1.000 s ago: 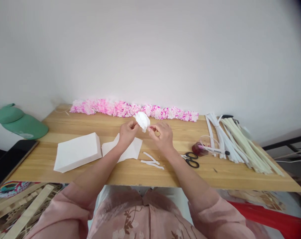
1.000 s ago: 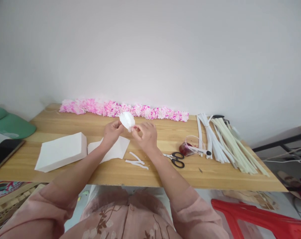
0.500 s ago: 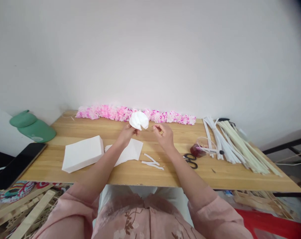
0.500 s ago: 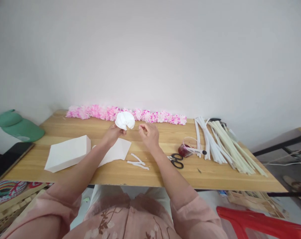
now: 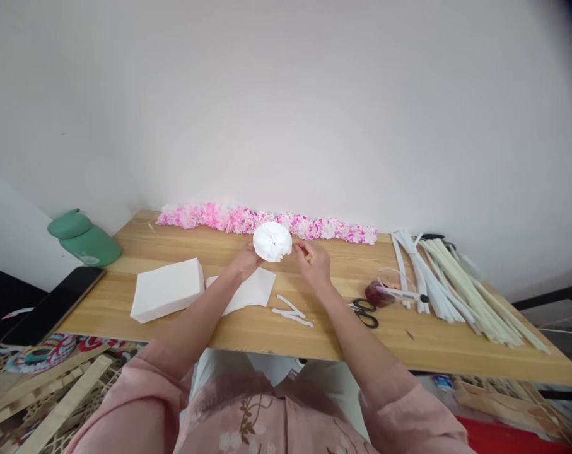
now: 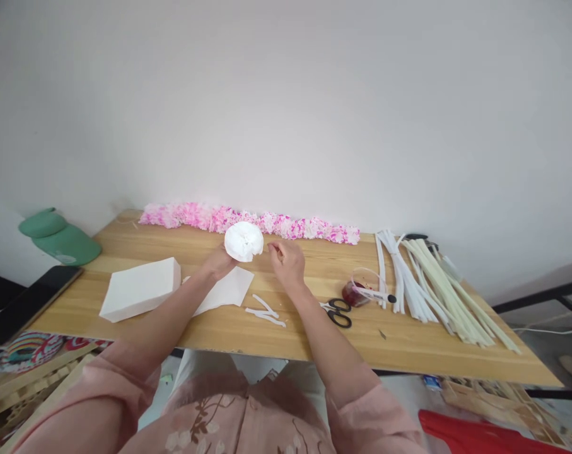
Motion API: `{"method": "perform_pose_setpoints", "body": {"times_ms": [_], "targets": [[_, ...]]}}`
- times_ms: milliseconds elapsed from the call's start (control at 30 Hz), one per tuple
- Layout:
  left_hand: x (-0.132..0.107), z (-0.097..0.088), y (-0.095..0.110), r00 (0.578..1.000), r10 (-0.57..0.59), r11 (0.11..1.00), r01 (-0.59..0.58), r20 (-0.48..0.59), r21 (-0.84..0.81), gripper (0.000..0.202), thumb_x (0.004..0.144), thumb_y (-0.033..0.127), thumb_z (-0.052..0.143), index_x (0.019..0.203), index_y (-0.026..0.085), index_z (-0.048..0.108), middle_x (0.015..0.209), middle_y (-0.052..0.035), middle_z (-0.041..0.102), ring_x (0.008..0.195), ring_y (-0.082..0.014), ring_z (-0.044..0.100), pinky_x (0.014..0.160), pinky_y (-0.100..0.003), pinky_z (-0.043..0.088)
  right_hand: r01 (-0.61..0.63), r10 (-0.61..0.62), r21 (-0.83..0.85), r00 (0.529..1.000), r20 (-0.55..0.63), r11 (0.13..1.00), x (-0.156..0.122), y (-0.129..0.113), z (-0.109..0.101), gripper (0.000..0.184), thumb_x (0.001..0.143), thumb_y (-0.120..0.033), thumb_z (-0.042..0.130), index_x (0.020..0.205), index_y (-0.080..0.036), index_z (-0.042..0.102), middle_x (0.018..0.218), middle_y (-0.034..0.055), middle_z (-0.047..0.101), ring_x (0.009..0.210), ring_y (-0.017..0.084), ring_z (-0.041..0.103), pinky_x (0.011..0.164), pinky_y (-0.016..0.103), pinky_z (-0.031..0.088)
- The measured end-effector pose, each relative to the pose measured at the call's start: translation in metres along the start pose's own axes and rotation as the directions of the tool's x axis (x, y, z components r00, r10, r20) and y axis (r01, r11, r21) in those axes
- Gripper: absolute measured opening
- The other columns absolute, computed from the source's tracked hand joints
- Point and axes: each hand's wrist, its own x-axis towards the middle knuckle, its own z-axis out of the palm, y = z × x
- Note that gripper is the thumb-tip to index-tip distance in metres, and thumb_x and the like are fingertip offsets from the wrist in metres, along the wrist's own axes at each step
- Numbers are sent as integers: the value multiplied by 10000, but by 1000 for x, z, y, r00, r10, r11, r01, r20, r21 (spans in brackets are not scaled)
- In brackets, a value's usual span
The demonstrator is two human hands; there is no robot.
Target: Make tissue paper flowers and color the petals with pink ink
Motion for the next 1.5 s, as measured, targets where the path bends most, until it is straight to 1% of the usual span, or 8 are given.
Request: {"method": "perform_pose_setpoints", "body": {"times_ms": [167, 267, 500, 633, 900, 1167, 1367, 1500], "targets": [[2, 1, -1, 996, -17, 998, 12, -92, -56, 334, 472, 228, 884, 750, 149, 716, 708, -35, 703, 645, -129, 590, 607, -251, 453, 61, -60, -22, 997, 43, 998, -2, -3, 2, 185, 899, -275, 541, 766, -212, 652, 696, 20, 661, 670, 174, 578, 665, 315, 403], [3, -1, -2, 988, 4, 997, -17, -155, -79, 296, 487, 226, 868, 710, 137, 694, 628, -2, 656, 540, -82, 514, 577, -246, 420, 78, -75, -41, 995, 64, 996, -3, -4, 3, 178, 903, -260, 537, 778, -215, 655, 699, 15, 665, 665, 167, 577, 678, 316, 400], [6, -7, 2, 967, 38, 996, -58, -253, -72, 211, 573, 225, 806, 635, 140, 623, 508, 38, 562, 496, -58, 474, 558, -218, 366, 172, -157, -116, 980, 124, 978, -5, -6, 3, 154, 911, -220, 534, 826, -214, 663, 754, 22, 702, 727, 177, 606, 742, 332, 395], [5, -5, 2, 971, 9, 994, -36, -239, -106, 249, 569, 242, 819, 672, 143, 615, 527, 40, 564, 499, -58, 479, 549, -213, 365, 189, -171, -117, 974, 149, 975, -6, -7, 4, 168, 919, -202, 524, 864, -215, 683, 770, 23, 720, 718, 170, 616, 749, 331, 398], [-1, 4, 1, 991, -96, 978, 76, -97, -192, 315, 563, 208, 849, 698, 156, 568, 588, 34, 599, 550, -66, 525, 566, -207, 400, 233, -215, -97, 963, 163, 968, -8, -10, 5, 183, 926, -202, 520, 877, -209, 696, 777, 32, 721, 747, 170, 617, 771, 330, 394], [0, 3, 3, 987, -71, 988, 50, -145, -143, 287, 550, 126, 783, 764, 165, 596, 660, 35, 609, 567, -68, 502, 558, -226, 372, 200, -177, -112, 967, 182, 974, -5, -13, -1, 219, 945, -236, 491, 889, -216, 701, 792, 34, 726, 736, 169, 610, 762, 338, 395], [2, 2, 4, 991, -27, 997, 17, -133, -76, 238, 527, 132, 744, 706, 162, 590, 632, 31, 581, 578, -74, 495, 575, -230, 385, 243, -224, -92, 957, 185, 966, -7, -14, 2, 209, 939, -223, 503, 862, -201, 696, 781, 38, 729, 710, 166, 611, 765, 338, 395], [2, 1, 3, 988, -40, 998, 32, -146, -59, 292, 518, 153, 768, 763, 172, 611, 658, 30, 587, 600, -82, 495, 593, -241, 391, 258, -242, -81, 956, 168, 963, -8, -13, 3, 195, 935, -214, 512, 859, -207, 691, 795, 30, 733, 730, 165, 611, 768, 333, 396]]}}
